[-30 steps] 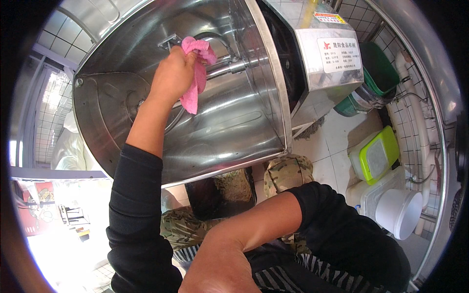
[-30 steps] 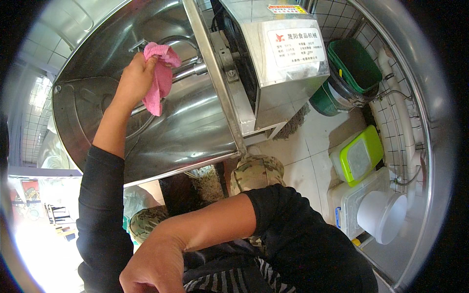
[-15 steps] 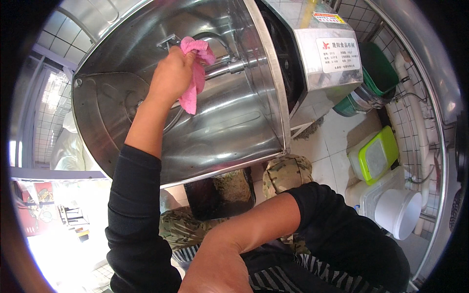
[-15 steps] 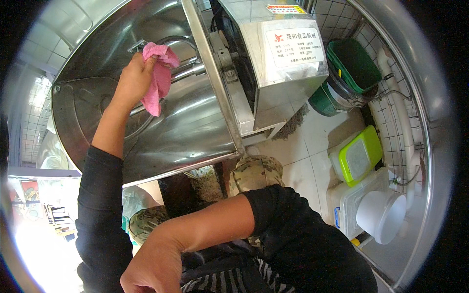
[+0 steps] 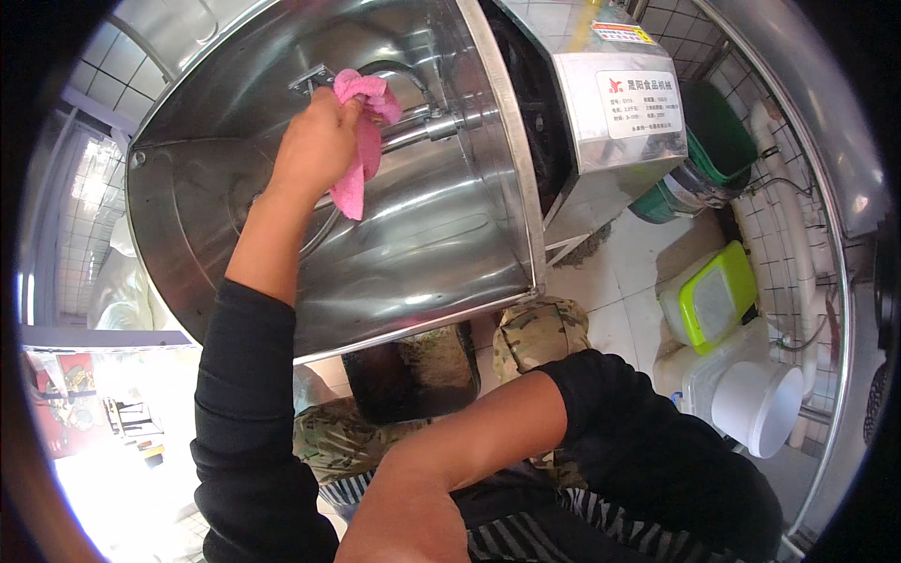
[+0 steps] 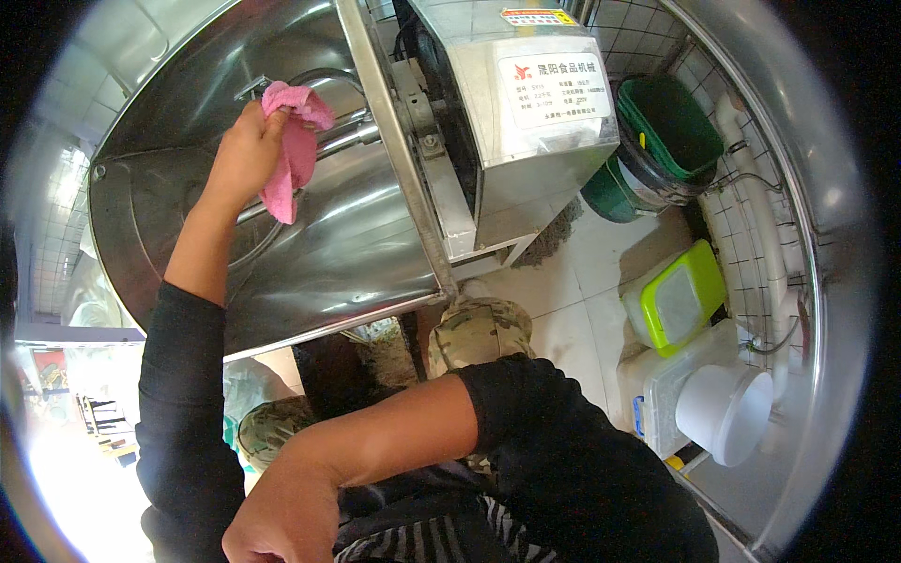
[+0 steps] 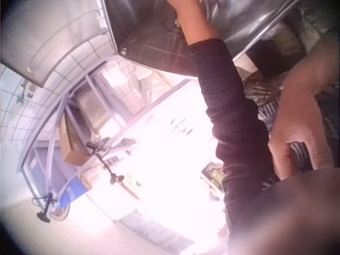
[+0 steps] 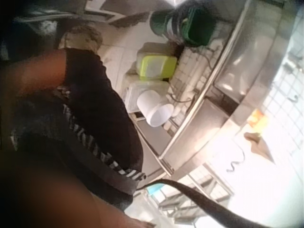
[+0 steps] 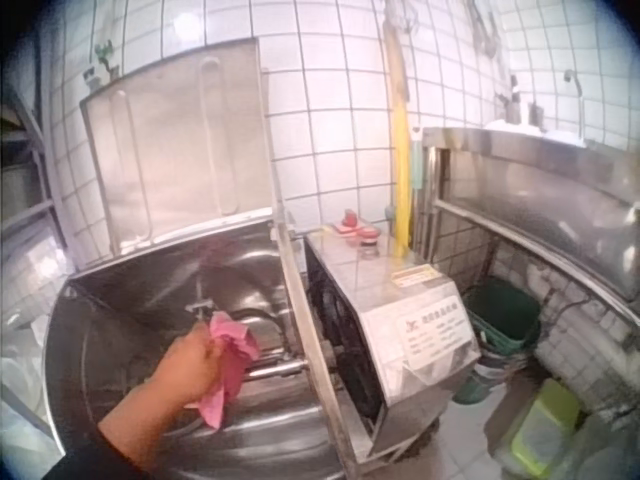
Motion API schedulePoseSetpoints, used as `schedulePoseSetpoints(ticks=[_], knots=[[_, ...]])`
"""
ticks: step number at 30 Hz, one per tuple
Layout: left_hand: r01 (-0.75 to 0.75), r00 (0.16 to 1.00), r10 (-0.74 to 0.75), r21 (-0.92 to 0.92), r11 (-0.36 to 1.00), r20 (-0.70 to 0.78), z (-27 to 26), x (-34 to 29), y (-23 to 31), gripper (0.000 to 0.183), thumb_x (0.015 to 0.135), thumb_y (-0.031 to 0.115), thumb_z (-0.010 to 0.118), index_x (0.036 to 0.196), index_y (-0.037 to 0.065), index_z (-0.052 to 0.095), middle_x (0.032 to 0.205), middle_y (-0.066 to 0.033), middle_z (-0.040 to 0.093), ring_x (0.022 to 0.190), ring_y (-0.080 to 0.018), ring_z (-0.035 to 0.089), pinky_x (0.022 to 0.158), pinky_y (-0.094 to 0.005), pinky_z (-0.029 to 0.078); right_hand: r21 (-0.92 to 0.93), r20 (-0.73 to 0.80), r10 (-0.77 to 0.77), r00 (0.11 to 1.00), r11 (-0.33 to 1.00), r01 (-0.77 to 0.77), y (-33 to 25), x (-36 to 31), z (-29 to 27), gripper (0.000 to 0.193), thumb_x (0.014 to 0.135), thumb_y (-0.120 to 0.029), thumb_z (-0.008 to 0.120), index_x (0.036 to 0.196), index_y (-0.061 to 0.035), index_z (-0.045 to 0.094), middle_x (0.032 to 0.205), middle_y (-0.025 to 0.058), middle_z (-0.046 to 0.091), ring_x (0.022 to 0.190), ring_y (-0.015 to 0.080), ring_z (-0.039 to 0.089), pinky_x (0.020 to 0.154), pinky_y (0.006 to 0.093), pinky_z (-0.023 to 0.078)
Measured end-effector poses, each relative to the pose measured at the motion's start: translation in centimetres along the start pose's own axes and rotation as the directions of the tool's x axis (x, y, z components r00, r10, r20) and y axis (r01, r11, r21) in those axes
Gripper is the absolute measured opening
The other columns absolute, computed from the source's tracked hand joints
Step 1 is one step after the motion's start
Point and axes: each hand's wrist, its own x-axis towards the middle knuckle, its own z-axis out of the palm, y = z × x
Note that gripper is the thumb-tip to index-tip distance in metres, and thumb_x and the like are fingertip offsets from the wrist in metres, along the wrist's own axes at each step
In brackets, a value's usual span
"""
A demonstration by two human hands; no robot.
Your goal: The person wipes the interior and exterior surfaces of a stainless steel noodle-making machine with a pink cloth. They clean the curved lid, the front panel with a red logo, and the internal metal components, moving the cloth around to reach different areas.
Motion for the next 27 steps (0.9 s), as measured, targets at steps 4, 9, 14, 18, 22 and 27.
schedulePoseSetpoints(ticks=[4,9,14,18,22,27], knots=[[0.004,1.0,-0.004,0.008,1.0,0.004,-0.12,-0.01,0.17,0.048,0.103,0.042,0.054,0.109,-0.006,0.058,0.1,-0.0368,0.068,0.101,-0.0547,0.065,0.088,-0.0579,0.051,-0.002,0.001,-0.003,1.0,1.0,0.003,0.19,0.14,0.03,0.046,0.09,-0.02,0.082,0.124,0.0078,0.068,0.114,0.0145,0.074,0.106,0.0184,0.069,0.089,0.0312,0.056],[0.007,1.0,-0.007,0.033,0.999,0.006,-0.2,-0.06,0.26,0.047,0.103,0.042,0.055,0.108,-0.005,0.058,0.1,-0.0371,0.068,0.101,-0.0545,0.065,0.088,-0.0588,0.05,-0.018,0.017,-0.016,1.0,1.0,0.016,0.24,0.36,0.01,0.045,0.091,-0.021,0.082,0.123,0.0077,0.069,0.113,0.0141,0.074,0.104,0.0179,0.069,0.088,0.0307,0.056],[0.005,1.0,-0.005,0.033,0.999,0.008,-0.2,0.0,0.25,0.047,0.103,0.041,0.055,0.108,-0.005,0.058,0.099,-0.0373,0.068,0.1,-0.0543,0.065,0.087,-0.059,0.05,-0.096,0.03,-0.039,0.999,0.995,0.041,0.32,0.5,0.07,0.044,0.092,-0.022,0.082,0.122,0.0077,0.069,0.111,0.0137,0.074,0.102,0.0175,0.069,0.086,0.0302,0.056],[0.012,1.0,-0.012,0.04,0.999,-0.001,-0.14,-0.06,0.27,0.047,0.104,0.041,0.055,0.107,-0.005,0.058,0.099,-0.0373,0.068,0.1,-0.0544,0.065,0.087,-0.0589,0.051,0.155,0.044,0.034,0.998,0.987,-0.04,0.26,0.58,0.38,0.044,0.092,-0.028,0.081,0.118,0.0069,0.071,0.102,0.0117,0.075,0.092,0.0155,0.07,0.079,0.0288,0.057],[0.008,1.0,-0.008,0.019,1.0,0.001,-0.06,-0.07,0.15,0.047,0.104,0.041,0.054,0.108,-0.006,0.058,0.1,-0.0374,0.067,0.1,-0.0546,0.065,0.088,-0.0586,0.051,0.048,-0.022,0.053,0.998,0.998,-0.052,-0.16,0.38,0.77,0.045,0.092,-0.03,0.081,0.116,0.0069,0.072,0.098,0.0109,0.075,0.087,0.0147,0.07,0.075,0.0286,0.057],[-0.027,1.0,0.027,0.016,1.0,-0.01,0.01,0.08,-0.08,0.048,0.104,0.041,0.054,0.109,-0.006,0.058,0.101,-0.0376,0.067,0.101,-0.0549,0.064,0.089,-0.0583,0.051,-0.01,-0.039,0.08,0.996,0.997,-0.08,-0.4,0.35,0.71,0.046,0.092,-0.033,0.08,0.113,0.0069,0.072,0.095,0.0104,0.075,0.085,0.0146,0.071,0.072,0.0285,0.057]])
